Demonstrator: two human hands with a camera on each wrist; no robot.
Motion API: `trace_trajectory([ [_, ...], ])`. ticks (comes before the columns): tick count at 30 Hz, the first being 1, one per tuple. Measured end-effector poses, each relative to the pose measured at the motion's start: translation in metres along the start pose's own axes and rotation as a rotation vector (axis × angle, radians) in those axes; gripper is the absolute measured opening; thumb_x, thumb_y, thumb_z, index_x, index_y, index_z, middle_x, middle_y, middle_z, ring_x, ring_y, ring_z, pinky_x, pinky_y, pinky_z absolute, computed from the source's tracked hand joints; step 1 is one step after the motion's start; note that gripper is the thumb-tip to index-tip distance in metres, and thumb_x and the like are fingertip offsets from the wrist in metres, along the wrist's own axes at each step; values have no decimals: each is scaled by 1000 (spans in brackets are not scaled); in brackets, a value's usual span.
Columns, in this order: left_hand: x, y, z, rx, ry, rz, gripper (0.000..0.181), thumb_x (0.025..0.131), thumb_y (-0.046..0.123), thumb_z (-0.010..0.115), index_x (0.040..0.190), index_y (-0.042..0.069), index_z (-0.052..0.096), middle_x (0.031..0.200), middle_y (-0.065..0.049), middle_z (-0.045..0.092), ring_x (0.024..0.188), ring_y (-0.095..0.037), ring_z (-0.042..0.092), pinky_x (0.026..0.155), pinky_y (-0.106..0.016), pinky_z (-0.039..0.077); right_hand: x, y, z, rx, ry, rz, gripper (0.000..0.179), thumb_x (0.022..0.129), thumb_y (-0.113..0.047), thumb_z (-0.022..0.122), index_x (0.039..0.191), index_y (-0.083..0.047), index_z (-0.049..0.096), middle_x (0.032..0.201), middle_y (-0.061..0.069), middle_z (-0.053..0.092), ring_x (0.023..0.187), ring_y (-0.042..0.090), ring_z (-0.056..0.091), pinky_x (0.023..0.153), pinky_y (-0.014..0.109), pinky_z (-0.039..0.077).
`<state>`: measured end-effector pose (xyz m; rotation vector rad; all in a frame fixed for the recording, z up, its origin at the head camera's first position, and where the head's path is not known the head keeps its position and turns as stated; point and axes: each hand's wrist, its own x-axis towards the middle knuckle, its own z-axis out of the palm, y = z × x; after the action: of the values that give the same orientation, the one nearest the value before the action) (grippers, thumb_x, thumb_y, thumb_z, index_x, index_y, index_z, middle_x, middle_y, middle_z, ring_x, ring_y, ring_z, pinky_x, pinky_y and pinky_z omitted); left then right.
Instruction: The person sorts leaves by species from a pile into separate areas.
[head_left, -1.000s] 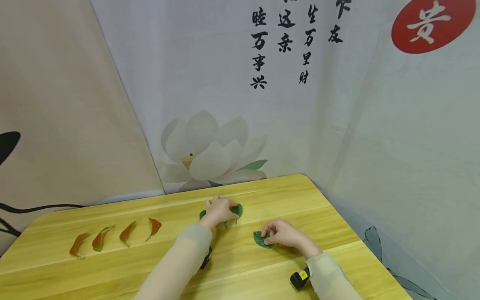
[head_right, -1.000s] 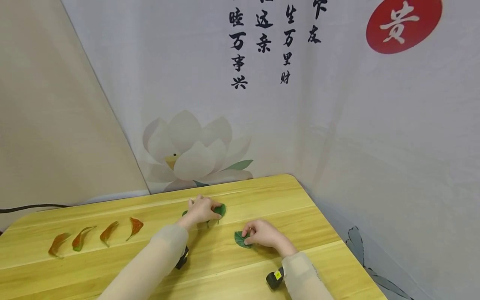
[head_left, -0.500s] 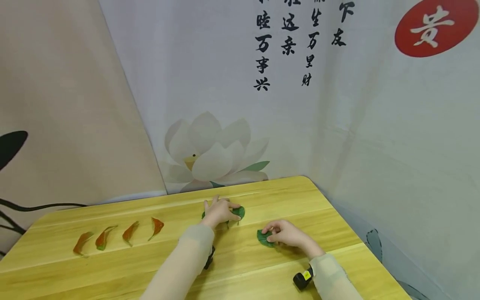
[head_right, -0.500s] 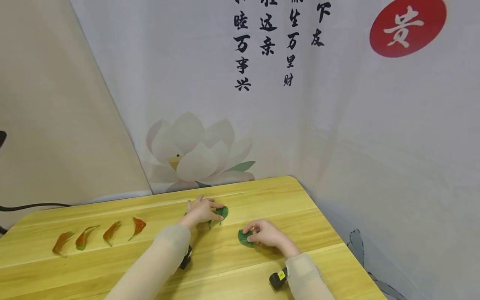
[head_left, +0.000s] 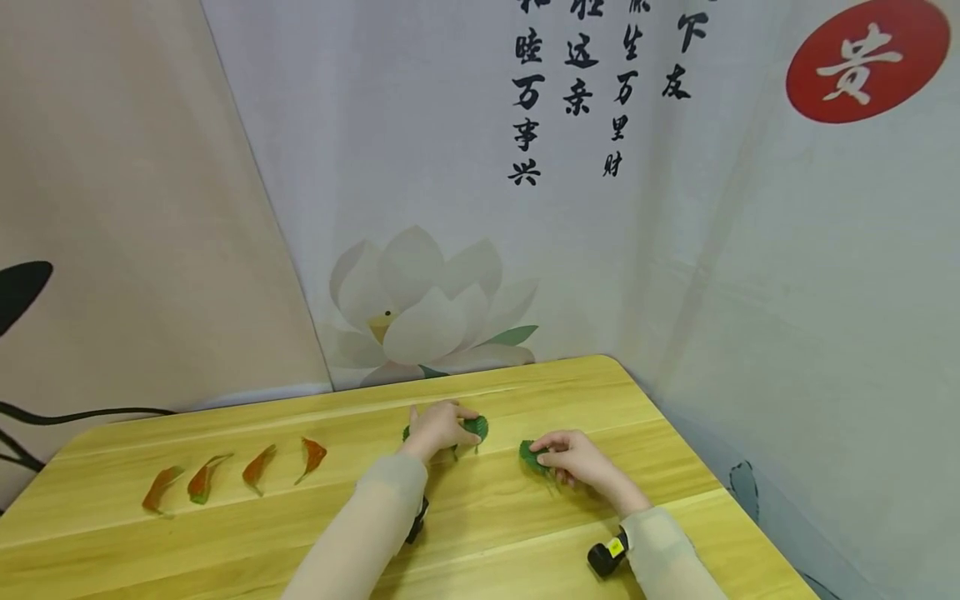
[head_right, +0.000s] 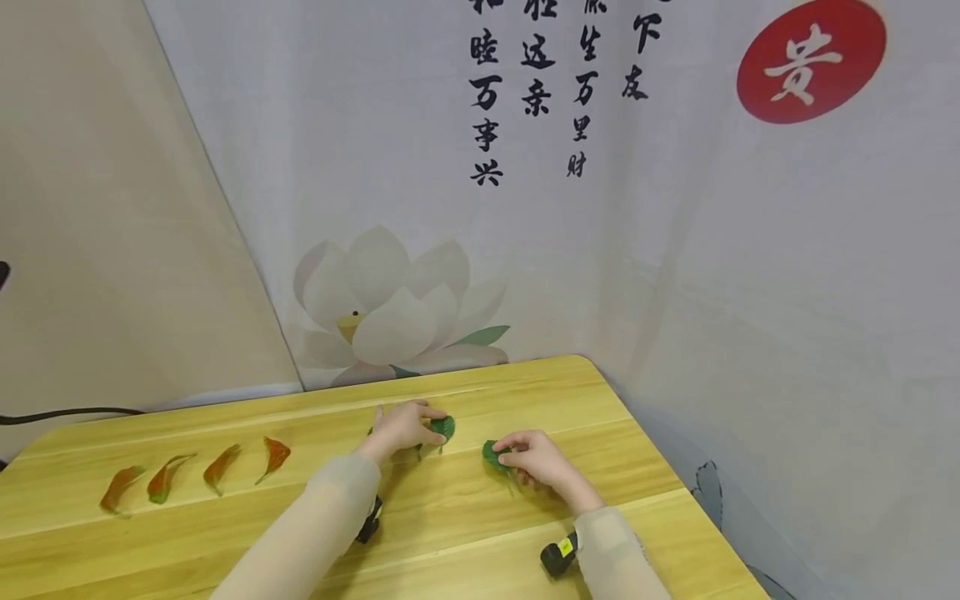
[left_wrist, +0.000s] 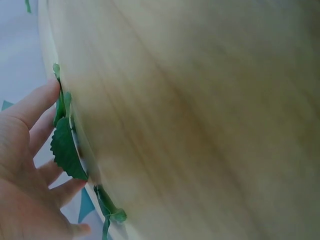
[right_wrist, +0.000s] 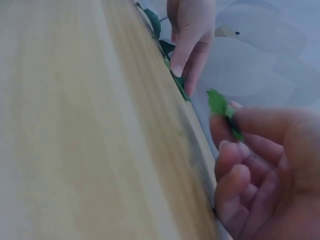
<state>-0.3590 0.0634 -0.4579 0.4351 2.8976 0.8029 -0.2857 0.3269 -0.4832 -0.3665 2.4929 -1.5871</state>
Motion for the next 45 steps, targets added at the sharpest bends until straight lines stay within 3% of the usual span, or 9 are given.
trace_trajectory([
  [10, 0, -4, -3, 25, 0, -7, 43, 78, 39, 81, 120, 33, 70, 143, -3, 50, 133, -31, 41, 108, -66, -4, 30, -8, 0, 29, 120, 51, 21, 93, -8, 64, 113, -2, 68, 70, 3, 51, 49, 11, 41, 44, 23, 36],
  [18, 1, -6, -3, 26, 3, -19, 43, 78, 41, 81, 119, 34, 70, 144, -4, 49, 133, -32, 41, 108, -67, -4, 55, -16, 4, -28, 112, 83, 22, 91, -9, 67, 112, -4, 69, 80, 6, 56, 52, 14, 44, 48, 25, 38],
  [28, -3, -3, -4, 34, -3, -19, 46, 78, 41, 80, 122, 31, 69, 142, -4, 51, 132, -35, 42, 107, -68, 0, 81, -16, 12, -161, 135, 72, 18, 87, -8, 71, 105, -6, 72, 106, 9, 62, 87, 19, 54, 65, 30, 50],
  [37, -4, 0, -2, 40, -11, -8, 45, 79, 41, 80, 122, 31, 69, 142, -5, 50, 132, -35, 42, 106, -70, 1, 85, -11, 13, -275, 96, 27, 18, 86, -6, 70, 104, -7, 72, 95, 5, 60, 84, 19, 50, 71, 32, 45],
  [45, -3, 1, 0, 61, -5, -6, 46, 79, 43, 79, 123, 31, 68, 141, -3, 52, 130, -34, 45, 107, -69, 8, 84, -13, 9, -294, 65, 37, 19, 88, -9, 70, 107, -10, 71, 76, 4, 54, 62, 16, 44, 57, 29, 39],
])
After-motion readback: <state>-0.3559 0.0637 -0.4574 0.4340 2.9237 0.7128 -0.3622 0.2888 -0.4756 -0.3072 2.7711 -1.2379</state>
